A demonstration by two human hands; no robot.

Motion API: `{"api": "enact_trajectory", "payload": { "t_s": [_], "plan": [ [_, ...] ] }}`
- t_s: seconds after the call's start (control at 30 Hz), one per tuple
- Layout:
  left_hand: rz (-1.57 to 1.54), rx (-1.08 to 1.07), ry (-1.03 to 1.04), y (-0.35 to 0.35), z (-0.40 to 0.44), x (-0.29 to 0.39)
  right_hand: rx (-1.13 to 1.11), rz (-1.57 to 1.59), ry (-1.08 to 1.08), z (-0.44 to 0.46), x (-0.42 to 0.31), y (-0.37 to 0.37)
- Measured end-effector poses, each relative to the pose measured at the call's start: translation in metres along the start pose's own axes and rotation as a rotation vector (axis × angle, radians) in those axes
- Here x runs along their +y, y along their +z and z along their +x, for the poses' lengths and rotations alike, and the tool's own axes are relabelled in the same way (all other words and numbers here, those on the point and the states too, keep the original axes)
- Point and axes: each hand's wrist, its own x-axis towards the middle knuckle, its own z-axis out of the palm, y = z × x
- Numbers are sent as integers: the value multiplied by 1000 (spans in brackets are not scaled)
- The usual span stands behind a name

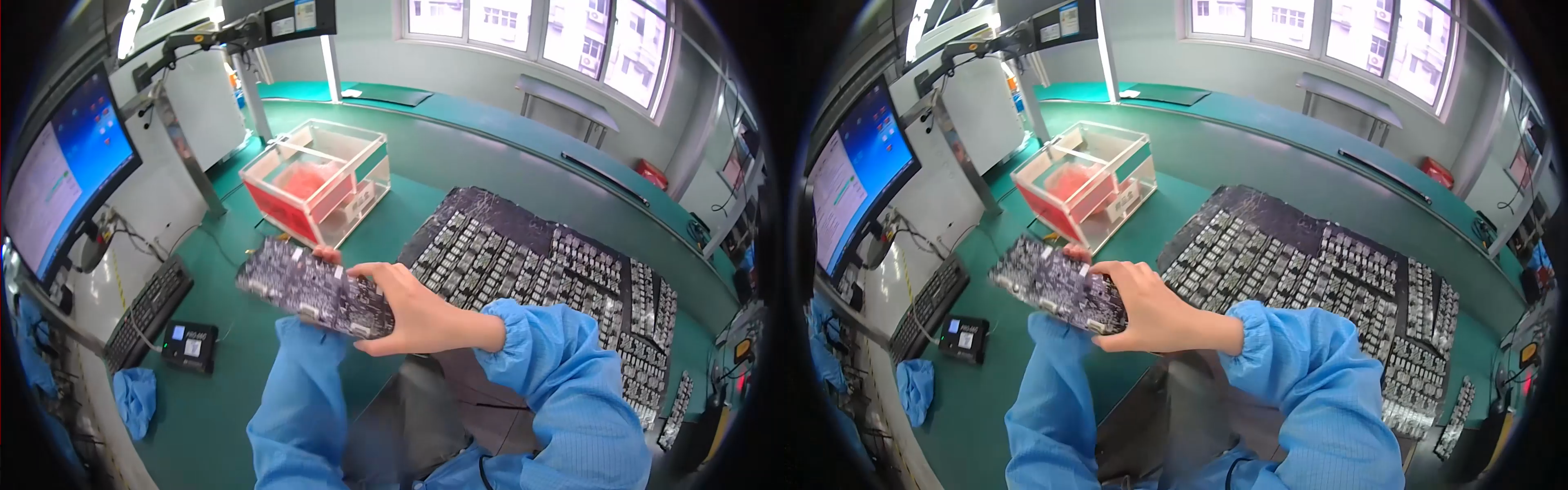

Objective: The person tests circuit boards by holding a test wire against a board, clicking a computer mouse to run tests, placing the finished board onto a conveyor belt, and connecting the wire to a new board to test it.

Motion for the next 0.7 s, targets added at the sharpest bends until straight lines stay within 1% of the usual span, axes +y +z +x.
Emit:
{"api": "enact_trajectory", "payload": {
  "t_s": [0.03, 0.07, 0.1, 0.13, 0.17, 0.2, 0.27, 0.33, 0.4, 0.43, 0.5, 0.53, 0.6, 0.63, 0.7],
  "plan": [
    [358, 228, 56, 35, -24, -2, -23, -31, 15, -1, 2, -17],
    [493, 224, 135, 32, -23, 0, -19, -47, 19, -3, 10, -35],
    [629, 224, 219, 21, -21, 16, 37, -141, -78, -5, 19, -52],
    [699, 320, 248, -25, -26, 57, 90, -230, -176, -7, 31, -69],
    [760, 465, 303, -11, -44, 70, 114, -275, -143, -7, 47, -90],
    [860, 516, 312, 0, -60, 83, 139, -317, -109, -5, 67, -114],
    [1137, 393, 250, -11, -93, 127, 203, -465, 92, 2, 124, -157],
    [1660, 488, 192, -2, -116, 147, 270, -661, 243, 8, 216, -194],
    [1845, 464, 266, -12, -130, 161, 263, -640, 550, 21, 290, -223],
    [1842, 469, 298, -14, -133, 161, 262, -639, 544, 23, 317, -227],
    [1846, 475, 281, -17, -136, 161, 246, -671, 732, 37, 361, -235],
    [1856, 477, 248, -14, -135, 160, 253, -667, 725, 45, 378, -238],
    [1875, 439, 270, -20, -134, 162, 173, -699, 633, 48, 414, -239],
    [1894, 447, 277, -20, -132, 162, 191, -628, 617, 51, 429, -240],
    [1916, 472, 282, -18, -133, 161, 145, -495, 673, 57, 446, -245]
  ]
}}
